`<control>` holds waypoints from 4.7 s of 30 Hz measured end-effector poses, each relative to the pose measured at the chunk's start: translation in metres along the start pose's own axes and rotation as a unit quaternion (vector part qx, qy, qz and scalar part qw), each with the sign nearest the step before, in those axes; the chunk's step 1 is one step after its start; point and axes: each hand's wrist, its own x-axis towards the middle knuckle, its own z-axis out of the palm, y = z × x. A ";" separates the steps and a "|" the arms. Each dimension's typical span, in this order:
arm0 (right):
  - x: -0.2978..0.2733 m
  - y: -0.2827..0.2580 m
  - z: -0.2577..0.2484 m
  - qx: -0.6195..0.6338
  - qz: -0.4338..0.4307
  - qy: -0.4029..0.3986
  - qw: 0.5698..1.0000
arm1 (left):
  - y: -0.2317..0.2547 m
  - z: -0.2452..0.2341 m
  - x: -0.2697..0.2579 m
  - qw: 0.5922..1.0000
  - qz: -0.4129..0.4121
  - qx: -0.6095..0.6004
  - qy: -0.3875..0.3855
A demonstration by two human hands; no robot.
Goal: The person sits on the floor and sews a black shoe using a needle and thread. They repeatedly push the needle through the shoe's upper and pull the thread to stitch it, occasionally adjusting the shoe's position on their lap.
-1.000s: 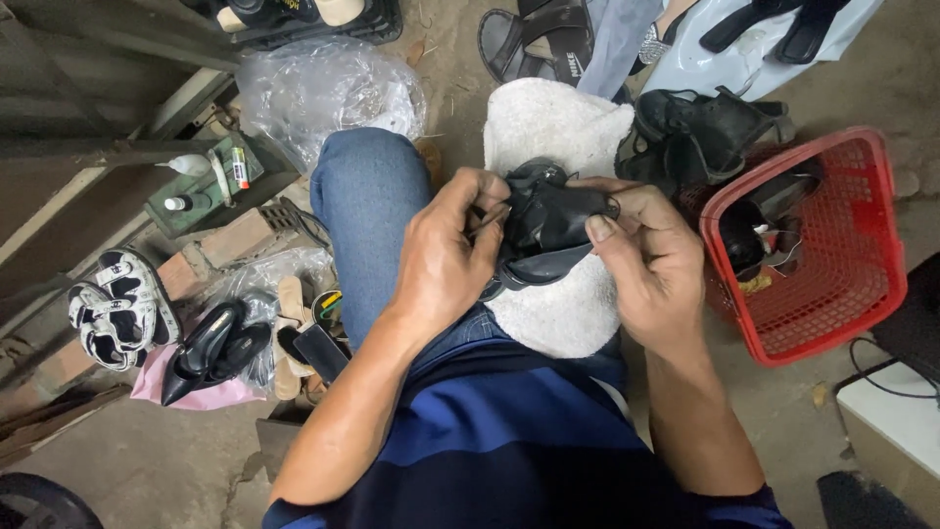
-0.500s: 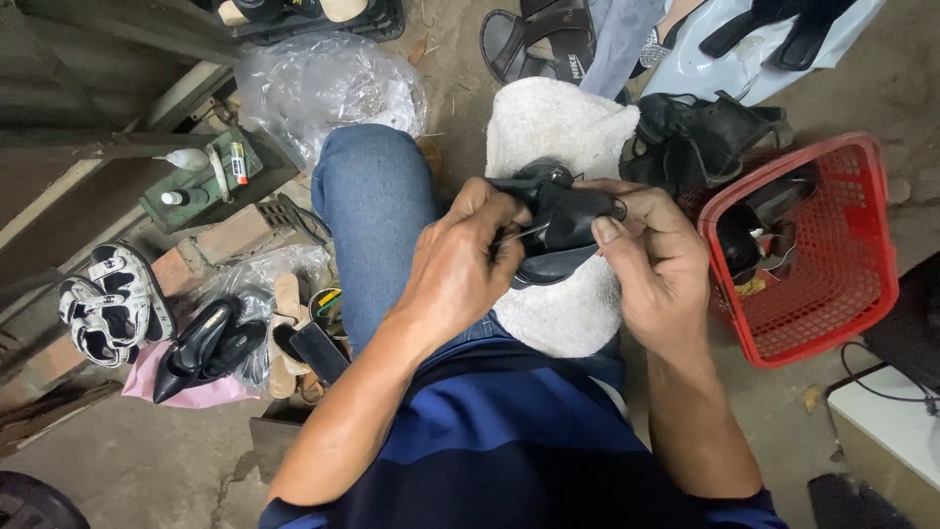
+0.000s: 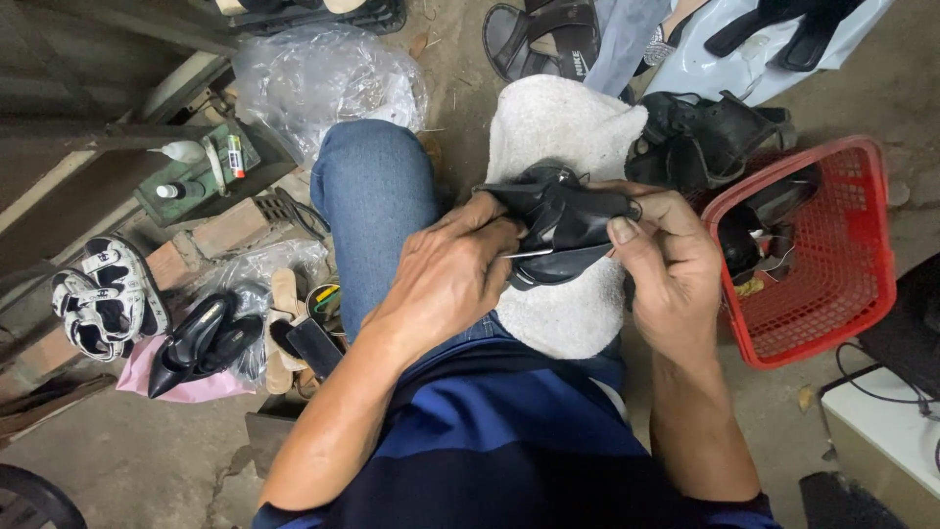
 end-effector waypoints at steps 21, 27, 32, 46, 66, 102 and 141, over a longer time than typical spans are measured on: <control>0.001 -0.026 0.020 0.025 0.010 -0.020 0.999 | -0.001 0.021 -0.002 0.987 -0.063 0.116 0.092; 0.001 -0.026 0.021 0.010 0.011 -0.024 1.000 | 0.000 0.031 0.005 0.988 -0.104 0.095 0.057; 0.001 -0.030 0.022 0.009 0.016 -0.027 0.999 | -0.004 0.030 0.004 0.988 -0.095 0.115 0.032; -0.004 -0.029 0.021 0.016 0.020 -0.025 0.999 | 0.005 0.052 -0.012 0.932 0.042 0.247 0.261; -0.004 -0.014 0.022 0.079 0.062 0.031 0.994 | -0.021 0.052 0.013 0.908 0.148 0.144 0.364; -0.007 0.002 0.016 0.128 0.079 0.077 0.986 | -0.044 0.051 -0.004 0.915 -0.023 -0.388 0.109; 0.024 -0.012 0.082 -0.469 -0.202 -0.074 0.857 | -0.087 -0.036 -0.050 0.937 -0.033 -0.081 0.339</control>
